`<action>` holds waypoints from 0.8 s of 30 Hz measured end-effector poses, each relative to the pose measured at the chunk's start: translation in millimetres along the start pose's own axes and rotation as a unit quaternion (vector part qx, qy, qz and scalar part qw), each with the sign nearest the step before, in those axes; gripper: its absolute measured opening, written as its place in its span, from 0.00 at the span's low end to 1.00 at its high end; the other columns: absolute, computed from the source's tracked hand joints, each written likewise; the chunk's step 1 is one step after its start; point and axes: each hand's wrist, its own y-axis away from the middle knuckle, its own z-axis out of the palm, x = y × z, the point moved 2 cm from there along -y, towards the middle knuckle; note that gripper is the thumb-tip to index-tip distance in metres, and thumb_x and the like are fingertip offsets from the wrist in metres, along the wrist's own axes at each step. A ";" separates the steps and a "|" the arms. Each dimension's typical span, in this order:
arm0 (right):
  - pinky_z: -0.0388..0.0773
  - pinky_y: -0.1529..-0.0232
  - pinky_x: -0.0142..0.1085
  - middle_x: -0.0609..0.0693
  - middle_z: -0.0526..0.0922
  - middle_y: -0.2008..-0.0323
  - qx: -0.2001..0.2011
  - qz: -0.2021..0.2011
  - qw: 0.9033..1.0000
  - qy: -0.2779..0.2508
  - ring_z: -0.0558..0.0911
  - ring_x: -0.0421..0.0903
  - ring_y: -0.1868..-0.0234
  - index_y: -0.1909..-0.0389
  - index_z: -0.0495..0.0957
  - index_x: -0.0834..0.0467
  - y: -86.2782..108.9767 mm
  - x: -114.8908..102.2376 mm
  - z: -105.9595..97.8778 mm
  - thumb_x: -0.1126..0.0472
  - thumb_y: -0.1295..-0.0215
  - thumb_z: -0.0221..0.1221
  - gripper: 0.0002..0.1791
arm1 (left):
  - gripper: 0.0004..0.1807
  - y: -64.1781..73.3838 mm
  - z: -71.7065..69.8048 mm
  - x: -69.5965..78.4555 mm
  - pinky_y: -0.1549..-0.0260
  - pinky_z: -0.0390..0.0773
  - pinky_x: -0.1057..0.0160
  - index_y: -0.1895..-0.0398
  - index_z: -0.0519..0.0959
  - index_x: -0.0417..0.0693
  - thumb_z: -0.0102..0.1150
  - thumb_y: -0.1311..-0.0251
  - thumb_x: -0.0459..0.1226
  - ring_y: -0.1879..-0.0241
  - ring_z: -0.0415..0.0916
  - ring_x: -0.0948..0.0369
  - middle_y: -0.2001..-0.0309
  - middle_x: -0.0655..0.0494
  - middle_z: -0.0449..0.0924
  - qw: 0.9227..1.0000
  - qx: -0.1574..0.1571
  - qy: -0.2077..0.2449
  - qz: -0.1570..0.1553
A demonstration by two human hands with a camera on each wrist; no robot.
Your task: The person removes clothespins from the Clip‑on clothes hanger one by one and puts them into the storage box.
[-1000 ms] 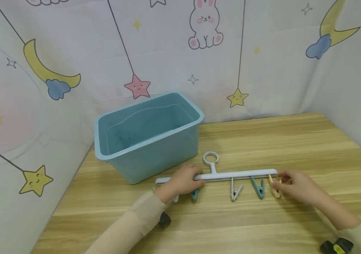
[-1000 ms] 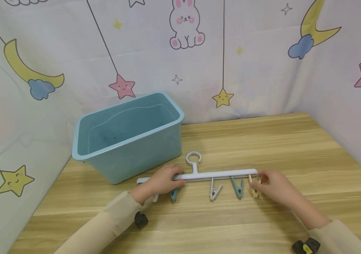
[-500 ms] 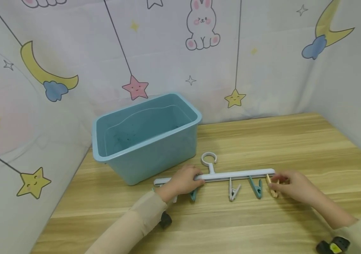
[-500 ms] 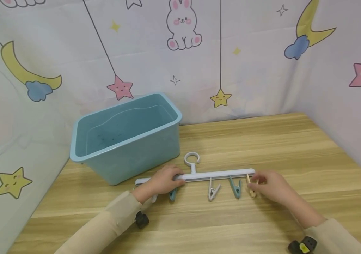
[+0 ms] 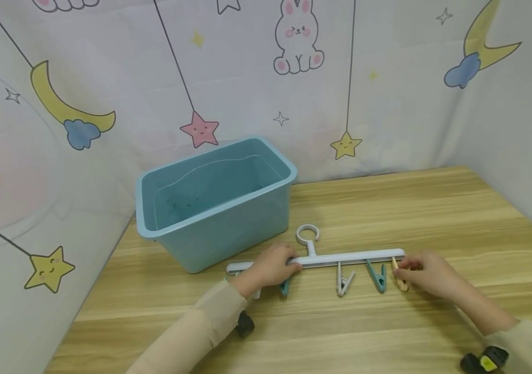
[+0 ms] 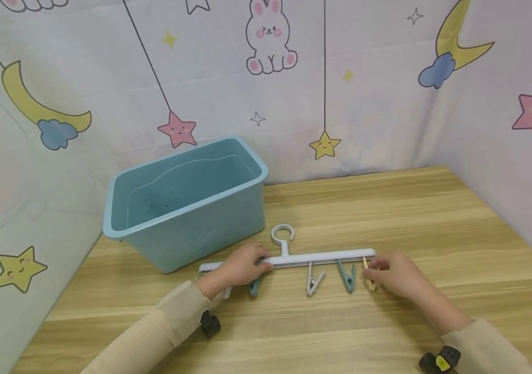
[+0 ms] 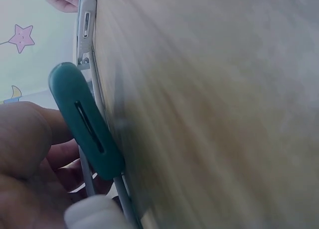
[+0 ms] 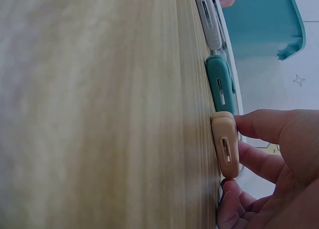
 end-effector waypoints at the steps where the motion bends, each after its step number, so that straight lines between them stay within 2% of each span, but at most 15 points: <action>1: 0.68 0.68 0.37 0.50 0.80 0.68 0.000 0.001 1.000 0.000 0.73 0.45 0.66 0.65 0.83 0.61 0.0 0.2 0.2 0.56 0.37 0.62 0.11 | 0.13 0.1 0.2 0.4 0.58 0.74 0.60 0.57 0.83 0.42 0.60 0.36 0.42 0.61 0.74 0.59 0.62 0.54 0.79 1.000 0.002 -0.002 0.002; 6: 0.68 0.67 0.38 0.51 0.80 0.66 0.000 0.003 1.000 -0.001 0.73 0.47 0.63 0.66 0.83 0.61 0.6 2.3 0.5 0.56 0.36 0.62 0.10 | 0.12 0.2 0.6 1.6 0.61 0.74 0.62 0.59 0.83 0.41 0.60 0.36 0.41 0.64 0.71 0.61 0.65 0.55 0.77 1.000 0.009 -0.008 0.009; 16: 0.65 0.69 0.37 0.51 0.76 0.68 0.002 0.004 1.000 -0.020 0.69 0.46 0.65 0.65 0.81 0.61 4.0 2.5 -0.3 0.57 0.35 0.60 0.10 | 0.13 0.5 0.2 1.5 0.62 0.75 0.62 0.56 0.82 0.41 0.59 0.35 0.41 0.65 0.72 0.62 0.63 0.55 0.77 1.000 0.013 -0.006 0.007; 24: 0.64 0.74 0.33 0.48 0.71 0.75 0.015 0.001 0.999 -0.041 0.66 0.43 0.71 0.63 0.81 0.60 7.2 4.1 -0.5 0.57 0.33 0.59 0.10 | 0.13 2.2 -5.0 2.9 0.65 0.74 0.64 0.57 0.81 0.43 0.59 0.35 0.43 0.68 0.70 0.64 0.64 0.57 0.76 1.000 0.011 -0.008 0.015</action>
